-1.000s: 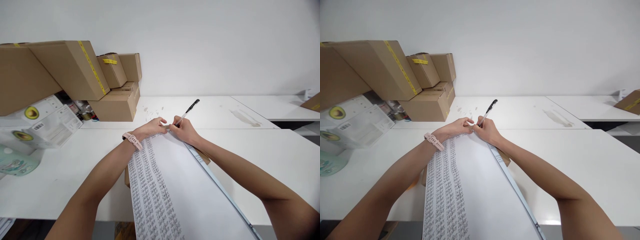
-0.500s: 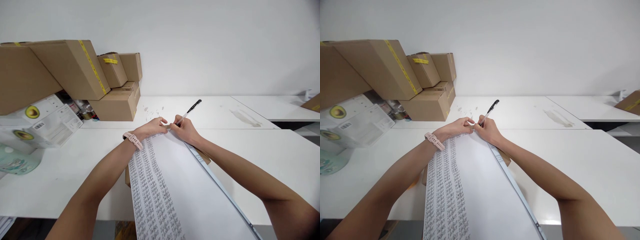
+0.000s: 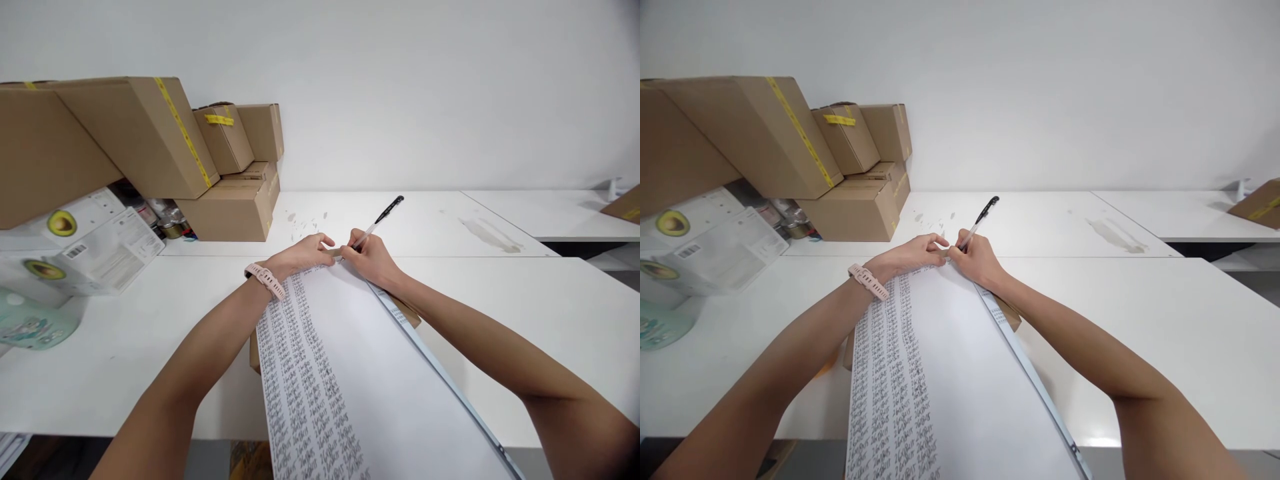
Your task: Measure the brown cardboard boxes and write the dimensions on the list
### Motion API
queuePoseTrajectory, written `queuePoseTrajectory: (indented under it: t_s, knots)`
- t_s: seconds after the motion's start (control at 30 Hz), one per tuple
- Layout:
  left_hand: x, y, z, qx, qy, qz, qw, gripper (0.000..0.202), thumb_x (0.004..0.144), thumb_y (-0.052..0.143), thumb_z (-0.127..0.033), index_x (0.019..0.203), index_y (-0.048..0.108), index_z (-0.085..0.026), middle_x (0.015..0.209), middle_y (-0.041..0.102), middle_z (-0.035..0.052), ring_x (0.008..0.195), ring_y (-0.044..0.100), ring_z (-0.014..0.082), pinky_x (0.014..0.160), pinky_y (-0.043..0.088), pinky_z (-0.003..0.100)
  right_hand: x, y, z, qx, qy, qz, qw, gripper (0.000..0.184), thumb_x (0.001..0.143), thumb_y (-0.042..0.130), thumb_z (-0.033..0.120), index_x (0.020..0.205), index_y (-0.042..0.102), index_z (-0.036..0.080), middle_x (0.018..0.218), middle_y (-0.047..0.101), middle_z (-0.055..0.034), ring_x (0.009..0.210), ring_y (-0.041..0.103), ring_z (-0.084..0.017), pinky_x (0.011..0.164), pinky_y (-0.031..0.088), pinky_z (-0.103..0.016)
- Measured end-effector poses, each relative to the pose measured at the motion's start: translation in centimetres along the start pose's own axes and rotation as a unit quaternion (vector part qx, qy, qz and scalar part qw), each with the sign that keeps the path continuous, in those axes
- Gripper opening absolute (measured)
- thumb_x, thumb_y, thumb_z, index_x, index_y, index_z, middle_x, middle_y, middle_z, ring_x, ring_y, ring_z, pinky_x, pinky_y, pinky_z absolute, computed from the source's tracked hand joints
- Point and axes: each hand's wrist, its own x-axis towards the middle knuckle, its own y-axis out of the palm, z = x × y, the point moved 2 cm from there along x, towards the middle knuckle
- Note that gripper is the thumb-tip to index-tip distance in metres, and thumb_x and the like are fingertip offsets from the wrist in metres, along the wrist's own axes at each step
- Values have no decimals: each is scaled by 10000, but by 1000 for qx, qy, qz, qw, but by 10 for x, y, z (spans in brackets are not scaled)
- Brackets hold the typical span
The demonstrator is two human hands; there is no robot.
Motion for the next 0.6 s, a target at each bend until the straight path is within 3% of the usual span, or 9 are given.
queuePoseTrajectory:
  t_s: [0.6]
  knots:
    - [-1,1,-1,-1,-5,6,1000,463,695,674,-148,1140,549,-169,779,564,-9,742,578,180,669,419,304,2,0,-2,-9,-5,-13,1000,165,720,551,206,639,408,223,522,370,76,529,337,-96,518,238,-278]
